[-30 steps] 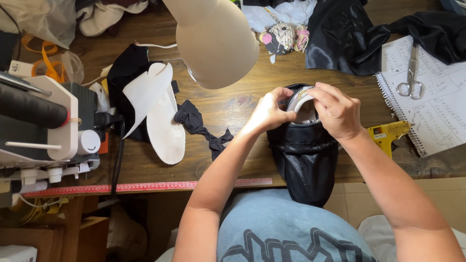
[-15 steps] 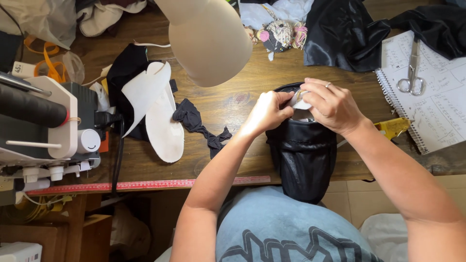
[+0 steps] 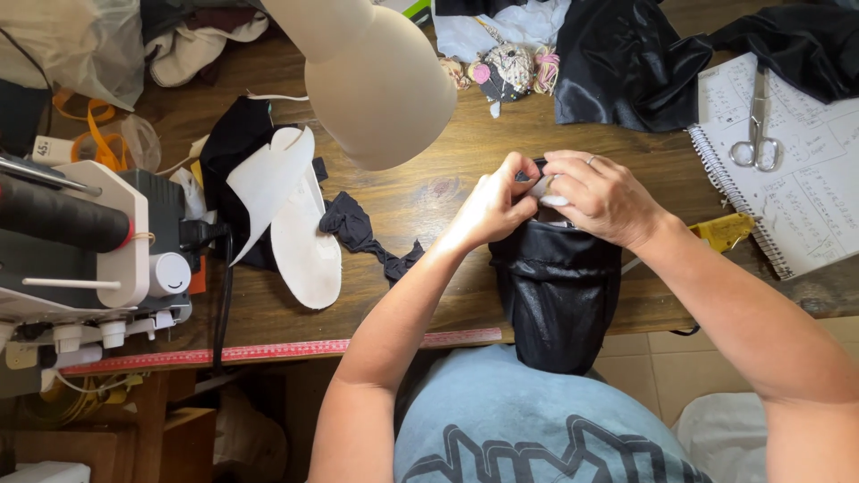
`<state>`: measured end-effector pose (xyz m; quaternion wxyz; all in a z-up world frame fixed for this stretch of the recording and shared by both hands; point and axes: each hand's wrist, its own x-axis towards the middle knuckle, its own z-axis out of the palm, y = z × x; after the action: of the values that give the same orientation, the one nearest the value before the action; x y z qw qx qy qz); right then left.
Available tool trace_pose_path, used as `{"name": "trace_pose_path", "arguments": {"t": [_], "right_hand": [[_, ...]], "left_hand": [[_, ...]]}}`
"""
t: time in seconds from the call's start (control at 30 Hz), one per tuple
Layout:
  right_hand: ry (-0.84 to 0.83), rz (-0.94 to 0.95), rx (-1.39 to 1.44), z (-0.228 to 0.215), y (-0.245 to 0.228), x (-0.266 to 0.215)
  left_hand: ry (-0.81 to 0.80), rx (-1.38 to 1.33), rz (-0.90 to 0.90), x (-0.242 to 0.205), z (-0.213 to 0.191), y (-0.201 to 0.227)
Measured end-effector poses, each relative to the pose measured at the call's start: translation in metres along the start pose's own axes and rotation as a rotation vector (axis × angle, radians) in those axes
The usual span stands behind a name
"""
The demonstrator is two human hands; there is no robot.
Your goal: The person assembles a shoe by attaching a white foam insole to a black fabric upper. They use a hot glue gun to apply adhesive to the insole and press it into place, then trim excess foam with scissors. The person repeats the gluing process to secure the insole further.
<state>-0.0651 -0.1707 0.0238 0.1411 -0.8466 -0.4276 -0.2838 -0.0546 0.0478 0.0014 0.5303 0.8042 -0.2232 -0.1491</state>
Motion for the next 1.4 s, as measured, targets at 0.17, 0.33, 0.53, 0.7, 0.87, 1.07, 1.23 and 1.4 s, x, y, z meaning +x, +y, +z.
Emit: {"name": "trace_pose_path", "arguments": {"t": [0.17, 0.33, 0.53, 0.7, 0.87, 1.07, 1.23, 1.4], "right_hand": [[-0.053, 0.089, 0.022, 0.004, 0.011, -0.015], [-0.056, 0.100, 0.012, -0.007, 0.005, -0.011], [-0.100, 0.149, 0.171, -0.013, 0.009, -0.013], [-0.096, 0.222, 0.253, -0.013, 0.012, -0.013], [-0.019, 0.126, 0.093, -0.007, 0.012, -0.016], [0.066, 0.170, 0.175, 0.000, 0.013, -0.024], [0.053, 0.200, 0.183, -0.007, 0.011, -0.020], [0.045, 0.221, 0.221, -0.005, 0.013, -0.021]], "left_hand": [[-0.063, -0.015, 0.077, -0.002, -0.007, 0.009], [-0.093, 0.012, 0.041, 0.004, -0.012, 0.008], [-0.113, 0.063, 0.067, 0.003, -0.012, 0.011], [-0.141, 0.290, 0.070, -0.002, -0.013, 0.055], [0.079, 1.095, 0.402, 0.030, 0.027, 0.020], [-0.085, 0.843, 0.171, 0.009, -0.005, 0.066], [0.064, 0.951, 0.301, 0.013, 0.023, 0.050], [0.113, 1.032, 0.392, 0.008, 0.034, 0.047]]}}
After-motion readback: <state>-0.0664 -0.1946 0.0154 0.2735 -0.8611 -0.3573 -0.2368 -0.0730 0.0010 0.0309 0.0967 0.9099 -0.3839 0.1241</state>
